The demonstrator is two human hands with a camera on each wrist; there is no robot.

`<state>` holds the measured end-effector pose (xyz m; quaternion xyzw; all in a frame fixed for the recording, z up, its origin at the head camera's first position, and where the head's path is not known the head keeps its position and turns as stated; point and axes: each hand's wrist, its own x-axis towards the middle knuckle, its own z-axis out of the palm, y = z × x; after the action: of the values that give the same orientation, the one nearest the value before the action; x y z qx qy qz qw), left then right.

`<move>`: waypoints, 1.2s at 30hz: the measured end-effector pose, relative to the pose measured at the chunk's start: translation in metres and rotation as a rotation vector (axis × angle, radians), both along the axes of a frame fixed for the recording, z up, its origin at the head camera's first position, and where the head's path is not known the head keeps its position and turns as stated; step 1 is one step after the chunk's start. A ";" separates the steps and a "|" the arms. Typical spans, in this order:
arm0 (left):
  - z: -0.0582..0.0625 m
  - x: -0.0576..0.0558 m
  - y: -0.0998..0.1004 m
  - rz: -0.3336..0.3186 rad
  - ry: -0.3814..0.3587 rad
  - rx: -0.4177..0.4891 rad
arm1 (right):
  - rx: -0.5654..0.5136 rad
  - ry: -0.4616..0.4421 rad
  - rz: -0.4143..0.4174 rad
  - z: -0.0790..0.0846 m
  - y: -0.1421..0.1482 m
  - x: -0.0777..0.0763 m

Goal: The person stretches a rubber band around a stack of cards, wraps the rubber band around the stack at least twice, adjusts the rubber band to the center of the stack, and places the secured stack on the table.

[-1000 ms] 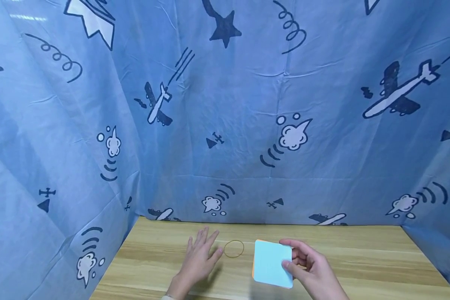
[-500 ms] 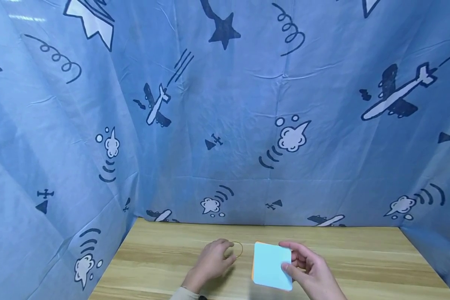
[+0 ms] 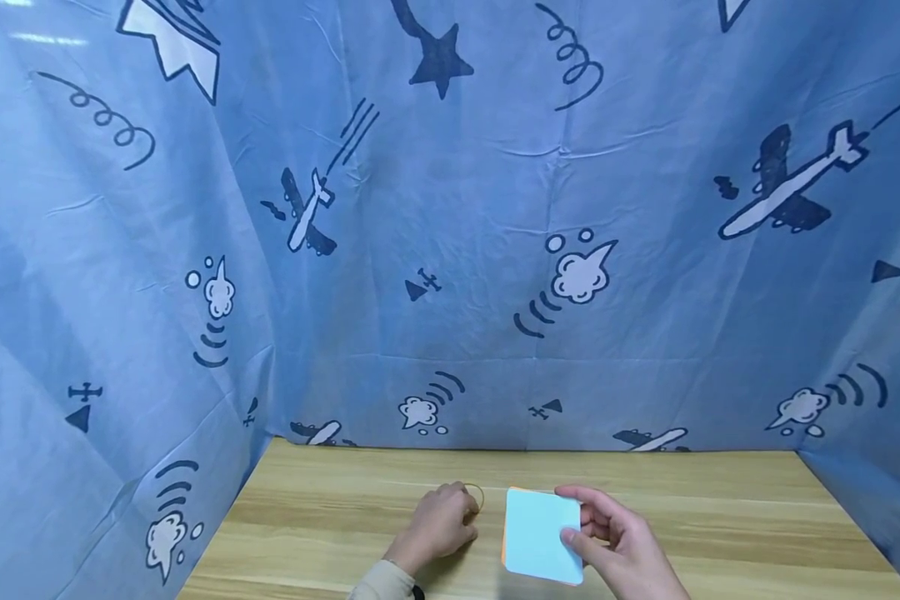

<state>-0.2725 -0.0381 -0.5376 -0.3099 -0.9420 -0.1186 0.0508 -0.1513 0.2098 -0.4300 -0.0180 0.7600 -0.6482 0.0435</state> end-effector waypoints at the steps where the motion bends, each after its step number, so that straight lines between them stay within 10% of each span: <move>1: 0.000 -0.001 0.000 0.004 0.004 0.007 | -0.004 0.002 0.004 0.000 0.000 0.000; 22: 0.001 -0.009 0.002 0.083 -0.003 0.037 | 0.005 0.021 0.049 -0.003 -0.001 0.001; 28: 0.015 -0.010 -0.006 0.093 -0.144 0.243 | 0.007 0.008 0.027 -0.003 -0.002 0.001; 36: 0.031 -0.009 -0.010 0.059 -0.518 0.658 | -0.002 0.031 0.042 -0.003 -0.001 0.002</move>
<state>-0.2817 -0.0485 -0.5065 -0.2100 -0.8440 -0.4856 -0.0882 -0.1488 0.2085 -0.4327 -0.0440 0.7593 -0.6476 0.0453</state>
